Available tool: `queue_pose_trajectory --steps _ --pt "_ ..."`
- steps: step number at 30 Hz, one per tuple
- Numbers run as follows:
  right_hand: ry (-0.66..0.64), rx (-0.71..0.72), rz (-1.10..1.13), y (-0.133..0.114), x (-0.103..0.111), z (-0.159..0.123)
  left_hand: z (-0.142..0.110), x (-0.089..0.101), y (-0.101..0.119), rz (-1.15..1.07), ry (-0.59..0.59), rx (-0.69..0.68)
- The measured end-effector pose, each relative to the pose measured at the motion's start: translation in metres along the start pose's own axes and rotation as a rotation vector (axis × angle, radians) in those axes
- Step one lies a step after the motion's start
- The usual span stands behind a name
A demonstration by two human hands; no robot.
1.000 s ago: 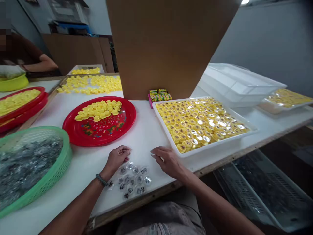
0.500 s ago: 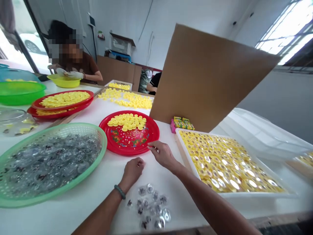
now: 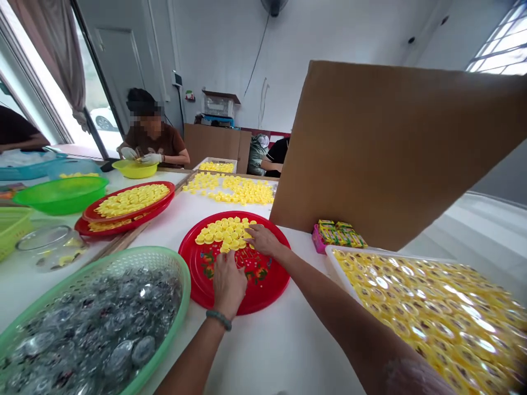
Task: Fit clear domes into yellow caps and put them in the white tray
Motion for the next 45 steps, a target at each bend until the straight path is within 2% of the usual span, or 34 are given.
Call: queue_pose_trajectory --steps 3,7,11,14,18,26,29,32,34,37,41,45 --pt "-0.032 0.098 -0.033 -0.013 -0.021 0.005 0.037 -0.021 -0.01 0.16 0.023 0.076" --pt "-0.128 0.12 -0.074 -0.008 -0.048 0.012 0.069 -0.063 -0.02 0.244 -0.082 0.073" --pt "-0.161 0.166 -0.027 -0.001 -0.062 0.013 0.087 -0.092 -0.023 0.301 -0.161 0.002" --pt "-0.165 0.186 0.02 0.002 -0.066 0.009 0.09 -0.103 -0.025 0.321 -0.199 -0.043" --pt "-0.181 0.208 0.049 0.002 -0.064 -0.003 0.083 -0.107 -0.023 0.313 -0.238 -0.109" --pt "-0.197 0.265 0.13 -0.003 -0.049 -0.032 0.053 -0.103 -0.011 0.268 -0.287 -0.172" --pt "-0.137 0.223 0.184 0.011 -0.031 -0.042 0.049 -0.094 -0.011 0.276 -0.272 -0.147" --pt "-0.148 0.046 0.163 0.043 -0.017 -0.049 0.053 -0.082 -0.013 0.328 -0.199 -0.076" --pt "-0.25 -0.07 0.116 0.06 -0.022 -0.051 0.059 -0.08 -0.012 0.353 -0.191 -0.046" --pt "-0.364 -0.116 0.111 0.065 -0.038 -0.047 0.068 -0.086 -0.007 0.351 -0.241 -0.051" --pt "-0.368 -0.142 0.138 0.057 -0.052 -0.031 0.078 -0.097 0.0 0.35 -0.321 -0.133" --pt "-0.398 -0.139 0.168 0.051 -0.053 -0.019 0.082 -0.101 0.005 0.334 -0.351 -0.225"
Point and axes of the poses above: each hand's wrist, its own z-axis towards the middle knuckle, its own x-axis out of the back of the hand, y = z × x, the point moved 9 cm from there along z, towards the middle knuckle, and after that the axes turned 3 degrees about x, right-handed, at the moved point
